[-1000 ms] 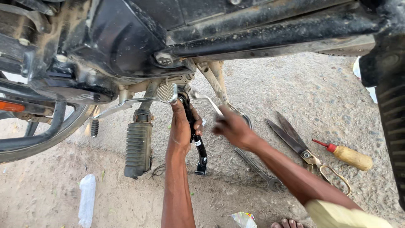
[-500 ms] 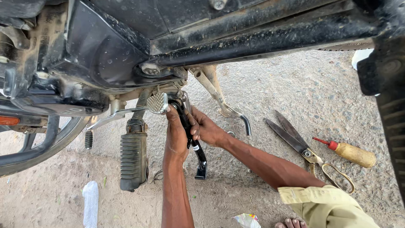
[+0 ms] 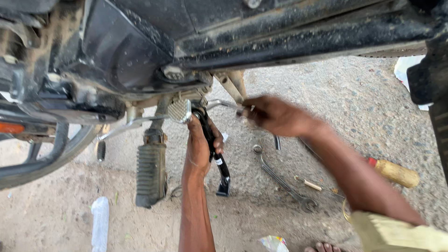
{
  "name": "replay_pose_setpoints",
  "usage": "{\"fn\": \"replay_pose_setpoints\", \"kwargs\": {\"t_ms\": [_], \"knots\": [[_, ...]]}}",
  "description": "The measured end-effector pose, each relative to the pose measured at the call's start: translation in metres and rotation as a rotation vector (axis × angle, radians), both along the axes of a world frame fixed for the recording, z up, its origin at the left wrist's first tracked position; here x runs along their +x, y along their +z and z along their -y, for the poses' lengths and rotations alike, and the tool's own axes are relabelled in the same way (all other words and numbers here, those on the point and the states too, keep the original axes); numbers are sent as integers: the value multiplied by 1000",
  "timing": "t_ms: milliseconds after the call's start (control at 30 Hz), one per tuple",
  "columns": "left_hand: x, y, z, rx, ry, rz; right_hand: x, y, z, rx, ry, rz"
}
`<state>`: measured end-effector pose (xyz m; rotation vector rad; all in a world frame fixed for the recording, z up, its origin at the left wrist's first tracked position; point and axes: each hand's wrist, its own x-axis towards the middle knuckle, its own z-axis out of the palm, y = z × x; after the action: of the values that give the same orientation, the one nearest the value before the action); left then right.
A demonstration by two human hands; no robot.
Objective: The person is repairing a motorcycle's kickstand mechanism. They apply lubricant to the pivot point, then use a wrench to tighten a bolt on the kickstand assembly.
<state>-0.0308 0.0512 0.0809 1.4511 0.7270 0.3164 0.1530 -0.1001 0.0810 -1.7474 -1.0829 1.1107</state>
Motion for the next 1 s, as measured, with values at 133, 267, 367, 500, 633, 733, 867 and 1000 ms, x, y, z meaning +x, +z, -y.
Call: {"fn": "replay_pose_setpoints", "kwargs": {"t_ms": [133, 267, 367, 500, 633, 733, 867, 1000], "knots": [[0, 3, 2, 33, -27, 4, 2, 23, 14, -194, 21, 480], [2, 6, 3, -27, 42, -4, -22, 30, 8, -31, -57, 314], [1, 7, 4, -13, 6, -25, -23, 34, 12, -172, -84, 358], [1, 7, 5, 6, 28, -11, -10, 25, 41, -411, -108, 489], [2, 6, 6, 11, 36, -14, -32, -15, 33, -89, -177, 35], [2, 4, 7, 20, 42, -34, -68, -52, -16, 405, -159, -215], [2, 1, 6, 11, 58, -15, -78, -78, -80, 387, -249, -545], [1, 0, 5, 37, 88, -21, -75, -75, -93, 510, -120, -868]]}}
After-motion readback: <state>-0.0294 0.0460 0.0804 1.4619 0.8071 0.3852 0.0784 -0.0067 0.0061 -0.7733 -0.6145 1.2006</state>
